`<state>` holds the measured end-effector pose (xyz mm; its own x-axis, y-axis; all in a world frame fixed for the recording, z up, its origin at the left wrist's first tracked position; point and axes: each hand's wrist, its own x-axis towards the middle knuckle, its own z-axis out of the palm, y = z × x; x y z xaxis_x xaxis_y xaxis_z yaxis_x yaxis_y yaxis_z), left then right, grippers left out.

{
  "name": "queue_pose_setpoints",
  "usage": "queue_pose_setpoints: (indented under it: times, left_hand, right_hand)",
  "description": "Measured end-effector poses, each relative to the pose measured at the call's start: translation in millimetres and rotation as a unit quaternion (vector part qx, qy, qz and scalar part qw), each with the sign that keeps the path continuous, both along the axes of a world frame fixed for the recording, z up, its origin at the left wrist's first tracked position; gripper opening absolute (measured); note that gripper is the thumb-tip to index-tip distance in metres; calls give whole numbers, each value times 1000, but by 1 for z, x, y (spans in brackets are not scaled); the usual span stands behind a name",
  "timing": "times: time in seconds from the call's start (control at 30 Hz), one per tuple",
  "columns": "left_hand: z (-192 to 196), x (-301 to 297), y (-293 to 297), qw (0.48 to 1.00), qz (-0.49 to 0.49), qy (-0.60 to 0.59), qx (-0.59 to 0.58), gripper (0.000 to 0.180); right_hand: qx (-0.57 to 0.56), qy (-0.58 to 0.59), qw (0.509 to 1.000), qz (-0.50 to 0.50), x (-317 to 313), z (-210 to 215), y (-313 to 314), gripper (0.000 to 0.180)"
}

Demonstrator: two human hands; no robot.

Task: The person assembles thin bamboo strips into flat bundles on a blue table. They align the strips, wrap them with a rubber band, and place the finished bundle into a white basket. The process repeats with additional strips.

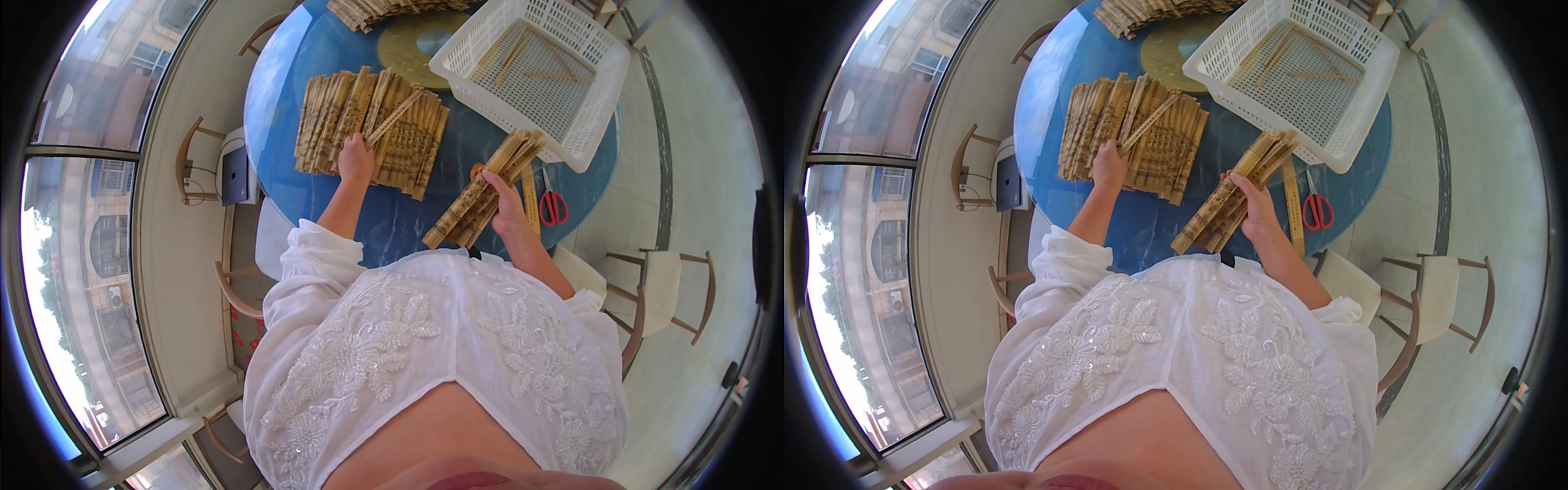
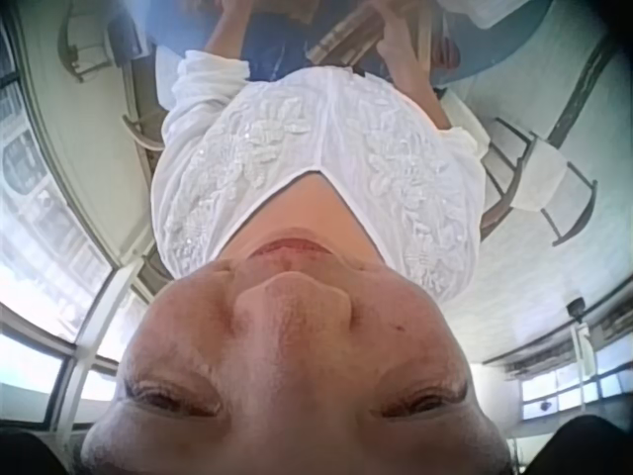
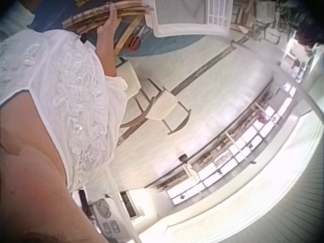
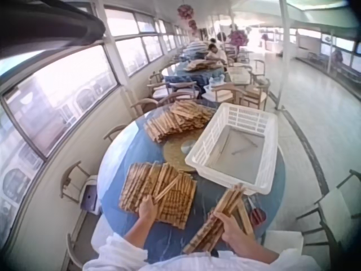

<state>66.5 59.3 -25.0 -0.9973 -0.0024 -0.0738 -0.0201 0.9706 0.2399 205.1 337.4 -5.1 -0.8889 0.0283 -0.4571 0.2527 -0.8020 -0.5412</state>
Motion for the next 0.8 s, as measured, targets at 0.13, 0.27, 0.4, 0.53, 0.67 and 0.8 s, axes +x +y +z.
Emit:
queue_pose_setpoints:
  times: [0.13,0.27,0.4,0.53,0.67,0.8]
  left_hand:
    - [4,0,-2,999,-1,30,-12,26]
    - [6,-3,-10,998,49,44,15,23]
    - [11,-6,-12,998,57,22,22,28]
    - [10,2,5,999,20,15,32,34]
    - [-1,1,10,999,-3,36,21,34]
    - [-9,-2,9,997,-37,56,-32,32]
  right_hand:
    - [-4,-16,1000,14,0,3,1,22]
    - [-4,-17,1000,16,-1,8,-6,23]
    - [1,-9,1000,24,-4,7,-10,24]
    - [9,-15,999,40,-4,10,-14,24]
    - [9,-15,999,45,-3,9,-15,24]
    - [6,-16,999,36,-1,6,-13,24]
